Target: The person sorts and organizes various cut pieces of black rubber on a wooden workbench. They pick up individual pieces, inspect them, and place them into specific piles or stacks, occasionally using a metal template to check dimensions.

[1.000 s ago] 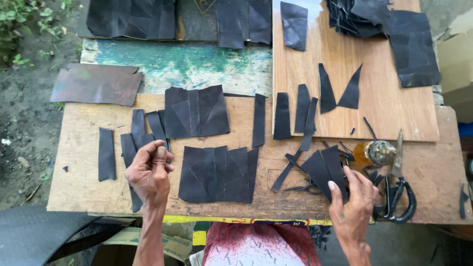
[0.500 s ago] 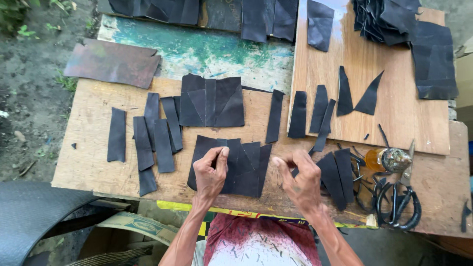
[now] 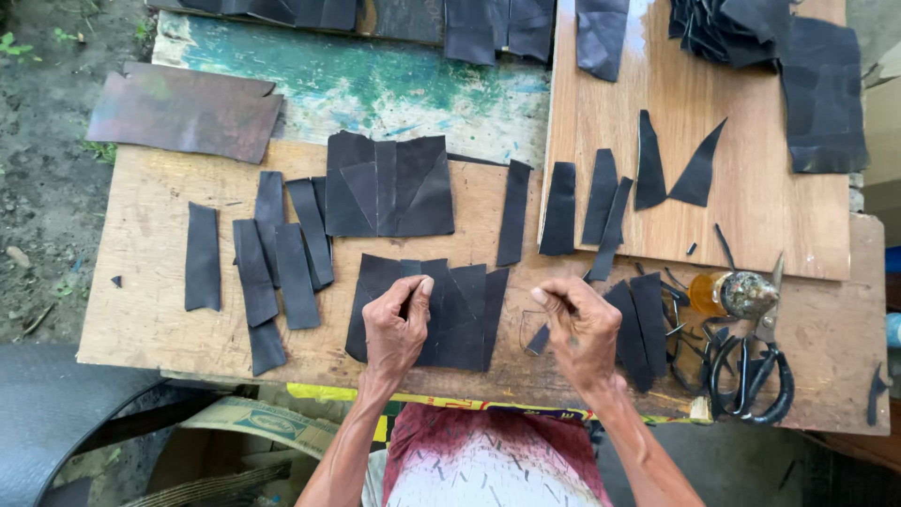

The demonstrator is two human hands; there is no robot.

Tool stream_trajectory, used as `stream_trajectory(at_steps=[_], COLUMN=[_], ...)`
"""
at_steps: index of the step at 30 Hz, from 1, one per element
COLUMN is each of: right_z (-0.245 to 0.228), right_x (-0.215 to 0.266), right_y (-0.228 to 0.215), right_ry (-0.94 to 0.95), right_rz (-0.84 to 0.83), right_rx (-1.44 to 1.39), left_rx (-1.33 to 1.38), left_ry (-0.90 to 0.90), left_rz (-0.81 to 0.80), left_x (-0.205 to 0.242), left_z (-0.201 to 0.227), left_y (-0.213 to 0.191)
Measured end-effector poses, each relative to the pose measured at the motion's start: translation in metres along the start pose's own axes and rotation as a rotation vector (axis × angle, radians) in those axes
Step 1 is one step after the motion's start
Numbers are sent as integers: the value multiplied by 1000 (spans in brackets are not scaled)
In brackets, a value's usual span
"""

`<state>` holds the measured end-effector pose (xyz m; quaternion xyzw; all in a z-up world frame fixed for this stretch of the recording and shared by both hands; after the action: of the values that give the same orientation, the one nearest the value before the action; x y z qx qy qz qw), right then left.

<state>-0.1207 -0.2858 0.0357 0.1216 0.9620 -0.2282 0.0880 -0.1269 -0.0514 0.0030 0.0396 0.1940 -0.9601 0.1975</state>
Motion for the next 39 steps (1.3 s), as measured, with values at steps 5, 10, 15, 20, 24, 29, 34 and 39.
stream_trajectory(at_steps=[5, 10, 15, 20, 24, 29, 34, 39], right_z=[16, 33, 17, 10, 11, 17, 30, 33], right_x=[12, 21, -7, -61, -89, -104, -110, -135], right_y=[-8, -24, -34, -72, -107, -119, -125, -148], right_ry=[319, 90, -54, -107, -96, -104, -48, -122], right_rz=[-13, 70, 123, 208, 290, 226, 237, 294], right_rx=[-76, 124, 69, 71, 62, 28, -7, 117], left_rx=[45, 18, 17, -26, -65, -118, -261, -316], left_ry=[-15, 2, -16, -37, -23, -68, 1, 76], left_rz=[-3, 11, -6, -10, -28, -89, -254, -325], left_x=[1, 4, 4, 5, 4, 4, -8, -14], left_z=[-2, 0, 3, 0, 0, 9, 20, 36], left_y=[0, -1, -2, 1, 1, 1, -2, -2])
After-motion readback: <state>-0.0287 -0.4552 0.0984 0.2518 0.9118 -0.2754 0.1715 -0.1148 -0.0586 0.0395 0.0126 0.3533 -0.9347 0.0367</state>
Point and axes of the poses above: each hand's wrist, its own x-axis away from the middle knuckle, its own y-axis out of the palm, z = x × y, the point moved 1 cm from there along -x, towards the middle knuckle, and after that the axes turned 9 degrees about z, right-handed, at the moved point
